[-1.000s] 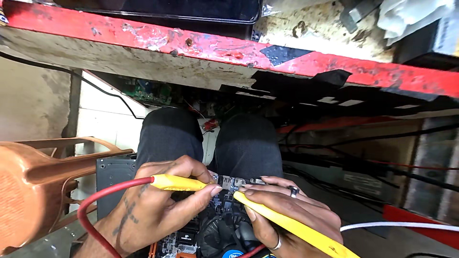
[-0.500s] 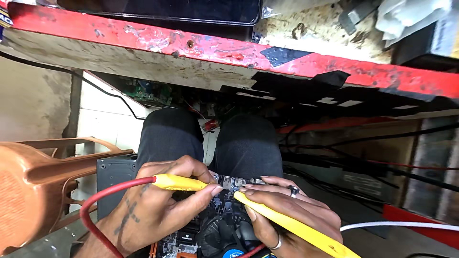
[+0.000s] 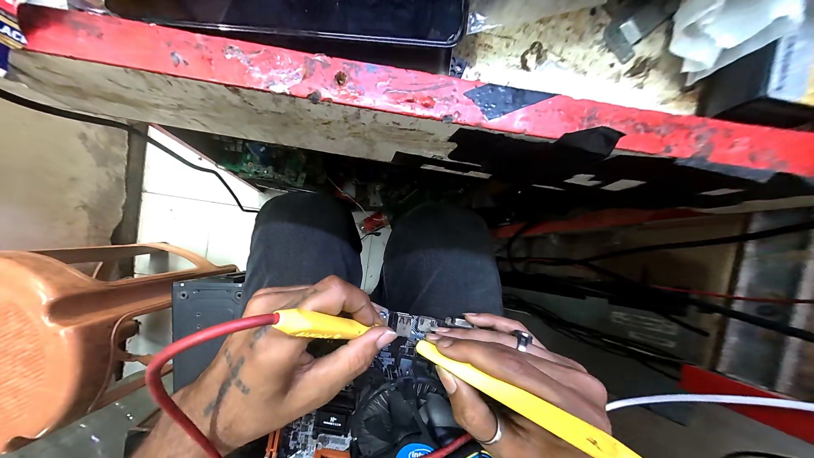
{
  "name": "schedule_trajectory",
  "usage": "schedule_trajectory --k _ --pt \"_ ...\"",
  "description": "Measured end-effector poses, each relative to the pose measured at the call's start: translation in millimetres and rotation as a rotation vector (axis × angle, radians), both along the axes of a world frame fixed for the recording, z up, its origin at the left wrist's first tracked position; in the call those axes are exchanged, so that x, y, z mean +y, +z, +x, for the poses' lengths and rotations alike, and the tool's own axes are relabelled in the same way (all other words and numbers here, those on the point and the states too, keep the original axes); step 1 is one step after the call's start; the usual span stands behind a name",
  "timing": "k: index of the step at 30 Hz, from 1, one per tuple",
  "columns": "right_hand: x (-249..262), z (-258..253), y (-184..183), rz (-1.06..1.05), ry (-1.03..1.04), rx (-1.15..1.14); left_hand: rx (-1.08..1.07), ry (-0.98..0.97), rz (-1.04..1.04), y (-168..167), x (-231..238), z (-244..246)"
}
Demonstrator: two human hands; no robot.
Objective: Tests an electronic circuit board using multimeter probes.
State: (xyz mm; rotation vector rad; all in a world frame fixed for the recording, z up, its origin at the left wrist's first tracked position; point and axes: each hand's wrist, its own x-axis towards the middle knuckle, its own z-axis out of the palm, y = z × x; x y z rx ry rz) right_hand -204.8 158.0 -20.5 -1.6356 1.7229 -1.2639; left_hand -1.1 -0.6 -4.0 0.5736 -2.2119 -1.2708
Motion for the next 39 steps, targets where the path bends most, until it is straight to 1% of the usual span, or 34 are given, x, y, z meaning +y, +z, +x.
schedule_trajectory --k 39 --pt "0.3 0.5 -2.1 -0.011 -0.005 0.018 -0.001 0.001 -0.006 -0.5 0.3 0.5"
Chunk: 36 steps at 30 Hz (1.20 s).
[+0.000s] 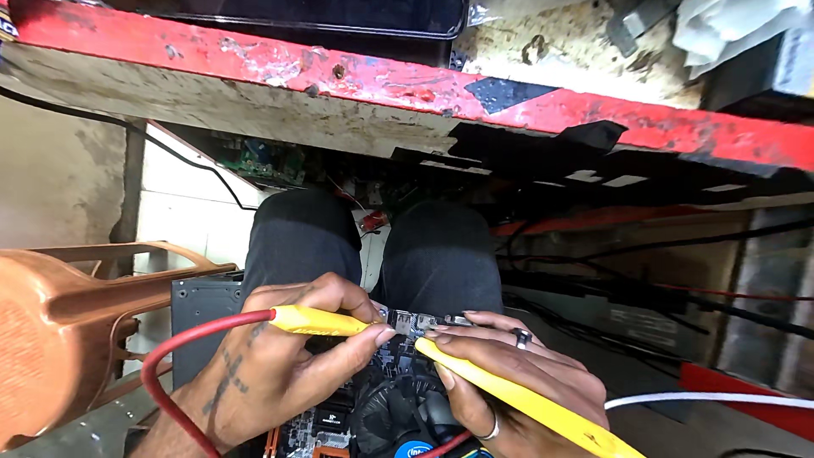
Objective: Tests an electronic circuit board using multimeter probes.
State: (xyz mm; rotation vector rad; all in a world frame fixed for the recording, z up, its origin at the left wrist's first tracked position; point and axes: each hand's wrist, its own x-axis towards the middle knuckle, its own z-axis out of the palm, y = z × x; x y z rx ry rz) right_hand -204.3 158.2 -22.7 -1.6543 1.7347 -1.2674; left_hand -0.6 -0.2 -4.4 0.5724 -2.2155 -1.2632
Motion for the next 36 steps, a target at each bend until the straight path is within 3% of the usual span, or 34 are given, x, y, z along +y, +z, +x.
schedule_trajectory --k 36 --pt "0.0 -0.2 0.6 0.007 0.000 -0.024 0.004 -0.003 0.022 1.1 -1.4 -0.4"
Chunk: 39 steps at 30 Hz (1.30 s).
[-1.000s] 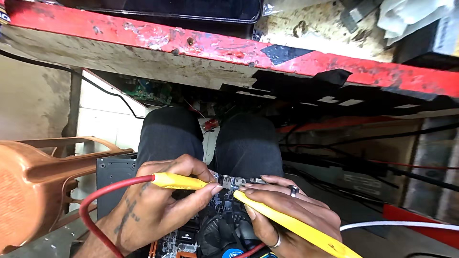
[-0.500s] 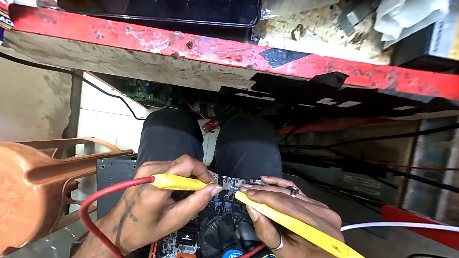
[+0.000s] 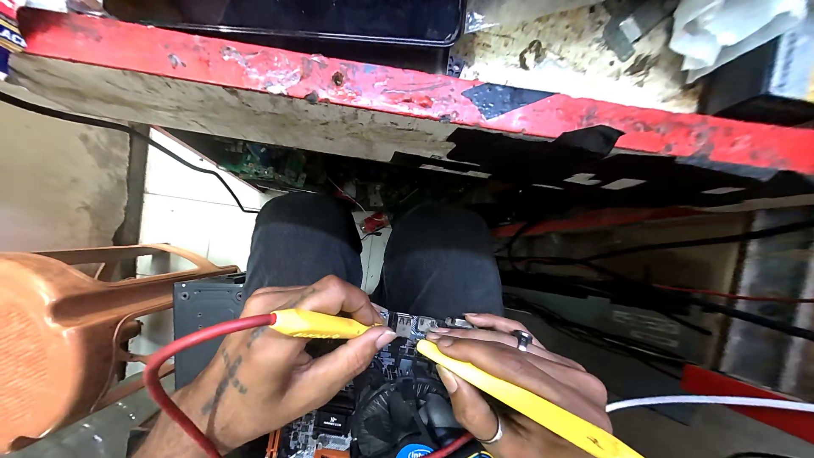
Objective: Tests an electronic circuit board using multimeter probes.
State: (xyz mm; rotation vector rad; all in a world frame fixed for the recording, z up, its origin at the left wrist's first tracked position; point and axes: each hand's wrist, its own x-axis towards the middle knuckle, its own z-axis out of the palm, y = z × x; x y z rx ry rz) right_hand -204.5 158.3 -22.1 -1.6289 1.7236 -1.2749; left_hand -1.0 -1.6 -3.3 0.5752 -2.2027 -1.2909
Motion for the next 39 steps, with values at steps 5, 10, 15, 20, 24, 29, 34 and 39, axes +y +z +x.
schedule_trajectory --k 5,10,15,20,24,29,34,39 --pt "0.1 0.1 -1.2 -0.011 -0.002 -0.005 -0.001 0.000 -0.007 0.0 0.5 0.4" --pt "0.3 0.5 -0.7 -0.004 -0.006 -0.006 0.001 0.000 -0.005 -0.5 0.6 -0.3" --pt "0.4 0.4 -1.2 -0.007 -0.008 0.003 -0.004 -0.003 -0.005 -0.3 0.9 0.0" --pt "0.3 -0.1 -1.5 -0.006 -0.002 0.006 0.002 0.002 -0.006 -0.4 0.5 0.2" --pt "0.0 -0.2 -1.9 -0.017 -0.001 0.003 0.002 0.005 0.003 0.1 0.2 -0.1" --pt "0.1 -0.4 -1.5 -0.009 0.003 0.007 0.000 0.005 0.001 -0.1 0.4 0.0" --pt "0.0 -0.5 -0.7 -0.002 0.004 0.008 -0.002 0.005 0.000 -0.3 0.5 0.2" --pt "-0.3 -0.4 -0.8 -0.006 0.000 0.009 0.001 -0.002 -0.010 -0.6 0.3 0.1"
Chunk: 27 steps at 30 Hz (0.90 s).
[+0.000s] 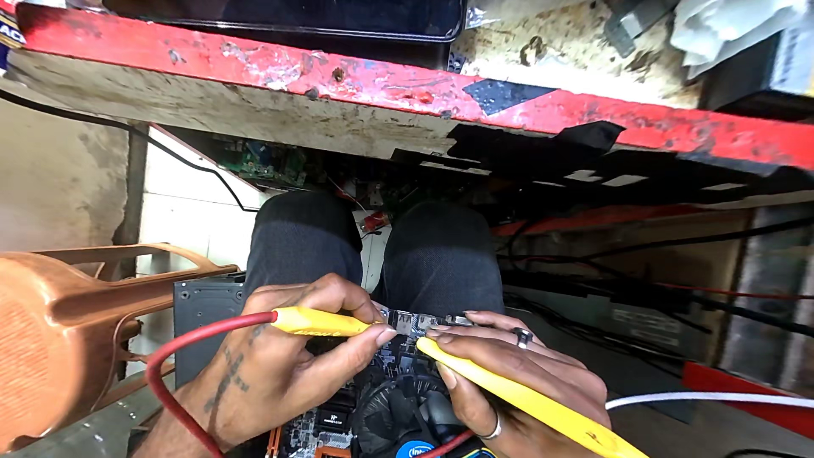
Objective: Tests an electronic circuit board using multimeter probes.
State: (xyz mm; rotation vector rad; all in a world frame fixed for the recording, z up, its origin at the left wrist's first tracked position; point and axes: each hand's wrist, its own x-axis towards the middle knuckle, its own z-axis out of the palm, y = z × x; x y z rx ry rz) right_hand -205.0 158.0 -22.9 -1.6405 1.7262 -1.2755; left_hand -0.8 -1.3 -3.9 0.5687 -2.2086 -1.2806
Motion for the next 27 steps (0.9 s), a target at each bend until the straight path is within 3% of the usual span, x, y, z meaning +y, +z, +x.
schedule_trajectory --k 27 --pt "0.4 0.2 -0.9 -0.010 0.001 -0.004 -0.005 -0.003 -0.015 0.0 0.5 0.2"
